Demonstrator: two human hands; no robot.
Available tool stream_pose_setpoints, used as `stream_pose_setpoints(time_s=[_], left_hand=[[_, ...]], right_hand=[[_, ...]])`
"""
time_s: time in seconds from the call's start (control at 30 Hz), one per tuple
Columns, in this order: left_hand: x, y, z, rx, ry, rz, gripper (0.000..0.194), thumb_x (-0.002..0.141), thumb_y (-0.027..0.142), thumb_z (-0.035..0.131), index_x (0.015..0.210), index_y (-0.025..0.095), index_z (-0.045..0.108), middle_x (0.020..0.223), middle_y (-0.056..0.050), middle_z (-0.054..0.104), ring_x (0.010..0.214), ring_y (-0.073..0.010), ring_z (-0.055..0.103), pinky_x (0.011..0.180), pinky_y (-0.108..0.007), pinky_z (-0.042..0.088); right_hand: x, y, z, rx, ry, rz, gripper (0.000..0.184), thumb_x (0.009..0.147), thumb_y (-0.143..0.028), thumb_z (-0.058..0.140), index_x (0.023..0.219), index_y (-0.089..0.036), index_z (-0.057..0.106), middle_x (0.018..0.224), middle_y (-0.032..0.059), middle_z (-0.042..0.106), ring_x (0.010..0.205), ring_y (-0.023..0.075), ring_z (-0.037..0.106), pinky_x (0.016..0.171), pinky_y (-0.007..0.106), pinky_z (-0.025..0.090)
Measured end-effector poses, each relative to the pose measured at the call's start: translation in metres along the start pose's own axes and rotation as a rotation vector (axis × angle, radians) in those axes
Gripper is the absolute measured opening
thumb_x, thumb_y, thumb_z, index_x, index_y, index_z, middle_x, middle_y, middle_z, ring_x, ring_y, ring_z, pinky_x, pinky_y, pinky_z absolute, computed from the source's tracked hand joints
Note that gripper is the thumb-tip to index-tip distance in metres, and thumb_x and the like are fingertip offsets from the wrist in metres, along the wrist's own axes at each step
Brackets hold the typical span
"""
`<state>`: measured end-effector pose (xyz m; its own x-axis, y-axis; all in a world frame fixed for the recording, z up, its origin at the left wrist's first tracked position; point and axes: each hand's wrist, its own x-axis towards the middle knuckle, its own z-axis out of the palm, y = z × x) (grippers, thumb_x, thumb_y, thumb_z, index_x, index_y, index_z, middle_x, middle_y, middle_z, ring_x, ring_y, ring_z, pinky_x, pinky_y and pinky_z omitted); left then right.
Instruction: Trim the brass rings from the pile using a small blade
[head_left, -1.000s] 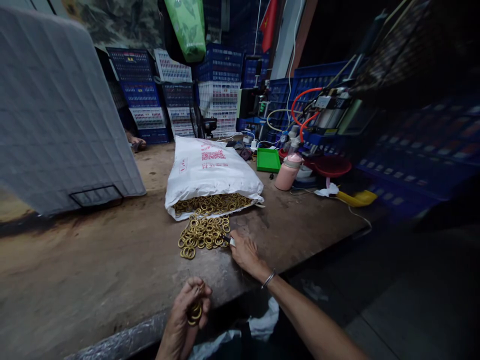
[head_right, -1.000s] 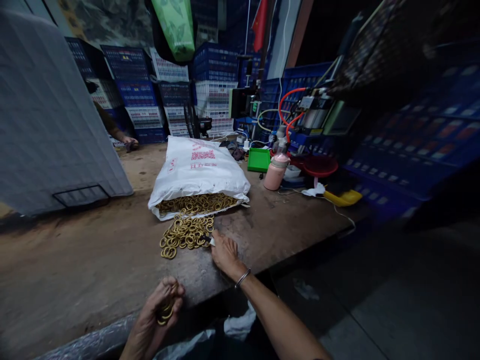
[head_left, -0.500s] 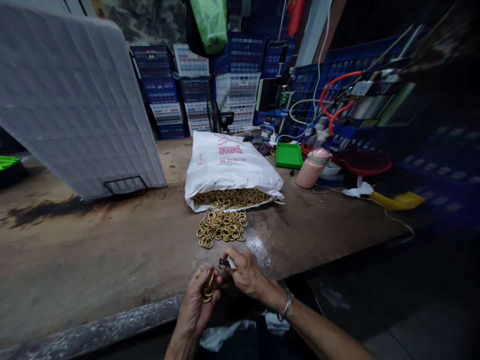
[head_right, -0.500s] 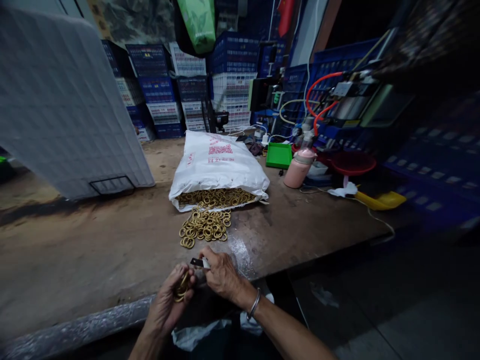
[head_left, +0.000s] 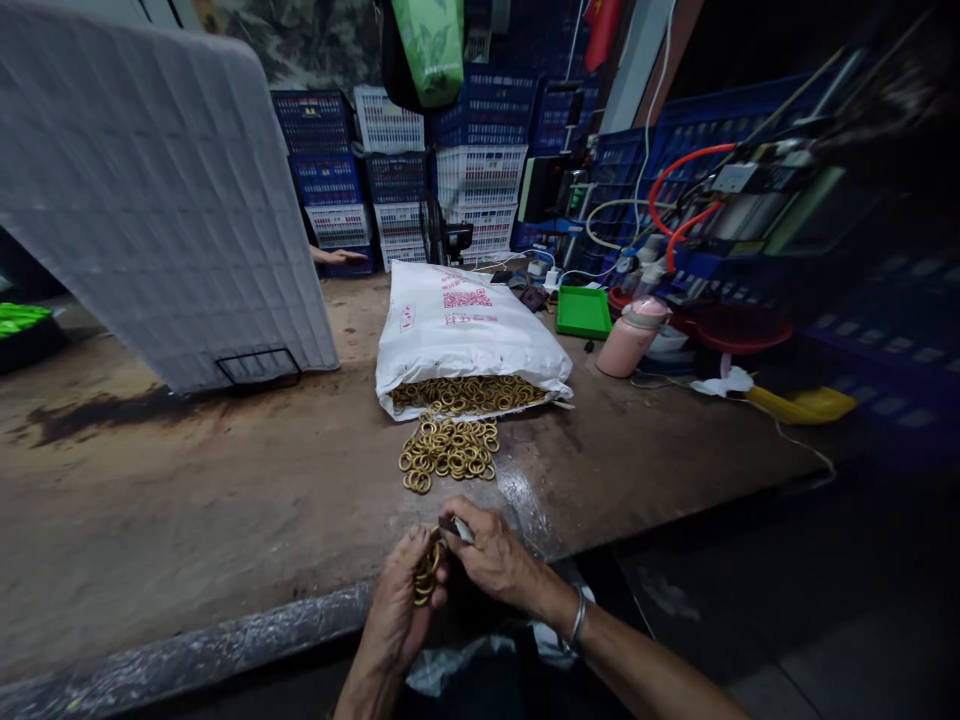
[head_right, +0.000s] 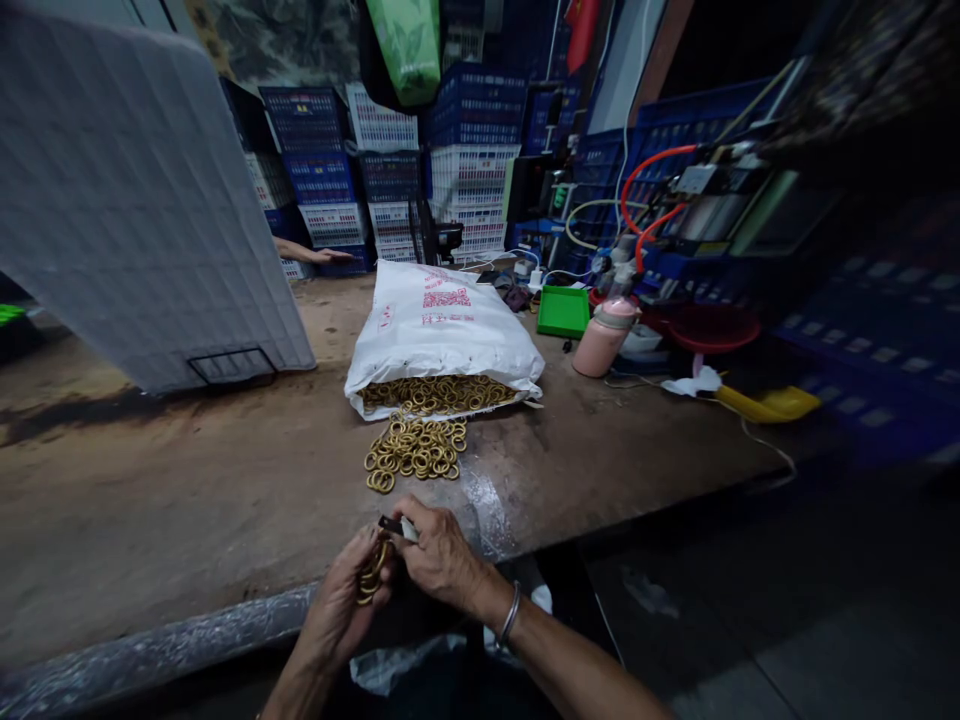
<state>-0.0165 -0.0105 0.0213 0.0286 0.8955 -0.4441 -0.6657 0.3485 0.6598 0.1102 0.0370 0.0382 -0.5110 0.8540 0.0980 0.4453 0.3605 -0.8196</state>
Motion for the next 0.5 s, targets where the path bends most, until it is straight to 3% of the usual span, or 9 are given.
stream_pose_setpoints(time_s=[0.23,0.5], left_hand=[[-0.0026,-0.0033,0.0003,0.081,-0.015,0.062,0.026,0.069,0.039,0.062,0.077,0.016,0.052,0.059,0.004,0.049,0.046,-0.0058,0.046,0.036,-0.013,0.029],[-0.0049,-0.0060,-0.0012,0.136,-0.038,0.061,0.026,0.070,0.040,0.061,0.072,0.018,0.046,0.054,0.006,0.046,0.043,-0.0048,0.039,0.039,-0.014,0.025]], right_hand=[[0.0027,-0.0032,0.0015,0.069,0.017,0.071,0.015,0.082,-0.030,0.043,0.076,-0.018,0.051,0.060,-0.0060,0.043,0.056,0.0074,0.038,0.054,0.017,0.031],[0.0033,0.0049,0.0083,0.247,0.016,0.179,0.011,0.077,-0.027,0.047,0.071,-0.017,0.050,0.060,-0.0059,0.042,0.058,0.0074,0.038,0.052,0.016,0.031]])
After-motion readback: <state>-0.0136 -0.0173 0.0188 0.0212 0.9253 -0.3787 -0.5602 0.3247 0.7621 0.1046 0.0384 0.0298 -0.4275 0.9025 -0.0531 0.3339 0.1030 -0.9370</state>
